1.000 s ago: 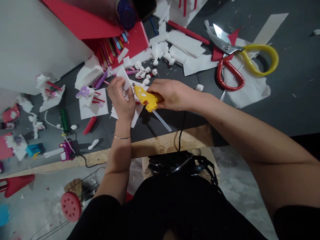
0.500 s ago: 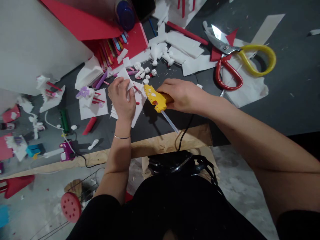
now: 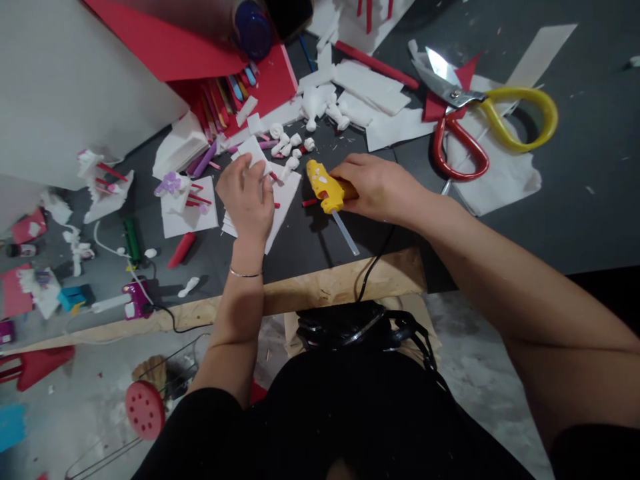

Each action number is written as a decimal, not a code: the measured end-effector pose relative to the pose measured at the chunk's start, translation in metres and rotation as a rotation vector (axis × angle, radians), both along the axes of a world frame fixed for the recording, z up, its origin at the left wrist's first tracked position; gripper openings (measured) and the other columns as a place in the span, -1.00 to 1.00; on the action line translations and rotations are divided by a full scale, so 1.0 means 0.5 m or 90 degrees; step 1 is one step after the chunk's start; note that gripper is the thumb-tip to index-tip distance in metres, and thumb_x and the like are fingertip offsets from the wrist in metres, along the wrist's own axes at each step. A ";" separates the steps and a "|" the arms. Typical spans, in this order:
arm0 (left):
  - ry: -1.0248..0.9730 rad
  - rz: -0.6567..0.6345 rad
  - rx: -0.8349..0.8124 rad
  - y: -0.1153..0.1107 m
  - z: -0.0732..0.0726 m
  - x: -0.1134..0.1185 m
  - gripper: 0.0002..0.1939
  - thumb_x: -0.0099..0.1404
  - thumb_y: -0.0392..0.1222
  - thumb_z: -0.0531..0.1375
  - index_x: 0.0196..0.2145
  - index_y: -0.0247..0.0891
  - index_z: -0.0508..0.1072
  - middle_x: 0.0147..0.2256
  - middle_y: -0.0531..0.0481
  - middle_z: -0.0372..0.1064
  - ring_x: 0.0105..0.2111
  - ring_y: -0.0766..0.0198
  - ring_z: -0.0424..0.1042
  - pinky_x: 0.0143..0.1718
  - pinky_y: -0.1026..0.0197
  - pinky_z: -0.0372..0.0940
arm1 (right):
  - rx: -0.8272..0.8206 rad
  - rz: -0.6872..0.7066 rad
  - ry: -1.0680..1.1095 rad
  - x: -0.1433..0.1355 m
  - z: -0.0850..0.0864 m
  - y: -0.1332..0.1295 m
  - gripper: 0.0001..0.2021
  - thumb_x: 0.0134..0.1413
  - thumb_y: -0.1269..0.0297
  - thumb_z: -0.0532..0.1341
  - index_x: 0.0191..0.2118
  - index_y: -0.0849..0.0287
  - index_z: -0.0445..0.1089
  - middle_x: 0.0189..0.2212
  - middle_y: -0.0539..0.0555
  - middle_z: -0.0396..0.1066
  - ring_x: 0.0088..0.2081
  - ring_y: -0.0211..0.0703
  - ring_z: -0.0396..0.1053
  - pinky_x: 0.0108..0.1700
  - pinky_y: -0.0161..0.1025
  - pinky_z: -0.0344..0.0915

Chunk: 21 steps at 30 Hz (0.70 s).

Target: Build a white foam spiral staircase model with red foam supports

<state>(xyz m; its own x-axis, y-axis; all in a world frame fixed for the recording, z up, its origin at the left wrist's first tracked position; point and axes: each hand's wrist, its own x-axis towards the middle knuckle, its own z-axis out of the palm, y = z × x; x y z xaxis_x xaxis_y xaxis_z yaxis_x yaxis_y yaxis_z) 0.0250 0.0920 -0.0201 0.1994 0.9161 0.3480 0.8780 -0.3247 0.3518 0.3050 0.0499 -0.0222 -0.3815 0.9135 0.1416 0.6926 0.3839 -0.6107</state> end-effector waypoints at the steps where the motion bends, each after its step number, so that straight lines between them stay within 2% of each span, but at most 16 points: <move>1: 0.000 0.002 -0.010 0.002 -0.001 0.000 -0.46 0.42 0.37 -0.01 0.07 0.01 0.43 0.27 -0.08 0.37 0.37 -0.03 0.23 0.45 -0.29 -0.02 | -0.003 -0.019 -0.006 0.003 -0.004 0.002 -0.64 0.10 0.14 0.36 0.00 0.11 0.46 -0.07 0.19 0.48 -0.07 0.10 0.41 -0.15 -0.09 0.31; 5: -0.009 -0.005 -0.028 0.008 -0.008 -0.004 -0.40 0.41 0.40 -0.05 0.08 -0.07 0.42 0.29 -0.11 0.35 0.46 -0.03 0.08 0.47 -0.30 -0.06 | -0.017 -0.091 -0.029 0.017 -0.020 0.011 -0.60 0.12 0.08 0.38 0.02 0.17 0.45 -0.08 0.23 0.47 -0.05 0.16 0.42 -0.11 -0.02 0.34; 8: 0.003 -0.019 -0.022 0.006 -0.010 -0.006 -0.40 0.45 0.36 -0.10 0.12 -0.07 0.41 0.30 -0.12 0.35 0.46 -0.02 0.10 0.46 -0.31 -0.06 | -0.014 -0.113 -0.047 0.021 -0.028 0.013 -0.56 0.15 0.01 0.38 0.05 0.16 0.44 -0.05 0.24 0.46 0.02 0.23 0.41 -0.05 0.05 0.36; 11: -0.009 -0.018 -0.028 -0.003 -0.004 -0.003 -0.46 0.48 0.30 -0.11 0.13 0.00 0.41 0.32 -0.07 0.31 0.45 -0.06 0.10 0.46 -0.31 -0.04 | -0.011 -0.129 -0.084 0.018 -0.029 0.009 -0.57 0.19 0.06 0.36 0.08 0.17 0.44 -0.01 0.27 0.45 0.08 0.29 0.38 0.01 0.13 0.37; 14: 0.011 -0.019 0.003 -0.013 0.008 0.005 -0.57 0.49 0.20 -0.03 0.11 0.06 0.45 0.28 -0.07 0.37 0.37 -0.09 0.25 0.42 -0.28 0.05 | 0.001 -0.137 -0.108 0.010 -0.025 0.004 -0.59 0.20 0.13 0.35 0.10 0.18 0.44 0.01 0.30 0.45 0.10 0.32 0.36 0.05 0.18 0.37; 17: 0.052 -0.023 0.041 -0.016 0.016 0.010 -0.63 0.48 0.10 0.01 0.08 0.04 0.48 0.20 -0.10 0.44 0.28 -0.10 0.35 0.37 -0.29 0.10 | 0.007 -0.126 -0.133 0.006 -0.019 -0.002 -0.59 0.21 0.15 0.33 0.12 0.22 0.44 0.02 0.32 0.44 0.11 0.35 0.35 0.07 0.23 0.36; 19: 0.063 -0.021 0.025 -0.012 0.013 0.008 -0.61 0.48 0.10 0.00 0.10 0.02 0.47 0.21 -0.09 0.44 0.31 -0.09 0.32 0.39 -0.31 0.04 | 0.002 -0.116 -0.159 0.009 -0.011 -0.007 -0.58 0.21 0.16 0.33 0.11 0.26 0.45 0.03 0.36 0.44 0.13 0.39 0.34 0.09 0.25 0.35; 21: 0.075 -0.017 -0.015 -0.004 0.004 0.002 -0.54 0.47 0.17 -0.02 0.16 0.03 0.44 0.25 -0.04 0.42 0.41 -0.04 0.18 0.45 -0.29 -0.10 | -0.003 -0.100 -0.189 0.017 0.008 -0.011 -0.57 0.19 0.15 0.35 0.10 0.27 0.47 0.05 0.39 0.44 0.15 0.43 0.33 0.09 0.27 0.35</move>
<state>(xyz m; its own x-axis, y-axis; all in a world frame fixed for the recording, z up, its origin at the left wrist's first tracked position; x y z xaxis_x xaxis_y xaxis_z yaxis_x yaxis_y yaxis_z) 0.0259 0.0900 -0.0182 0.2620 0.9175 0.2992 0.9049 -0.3413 0.2541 0.3134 0.0445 -0.0181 -0.2602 0.9647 0.0405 0.8909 0.2560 -0.3752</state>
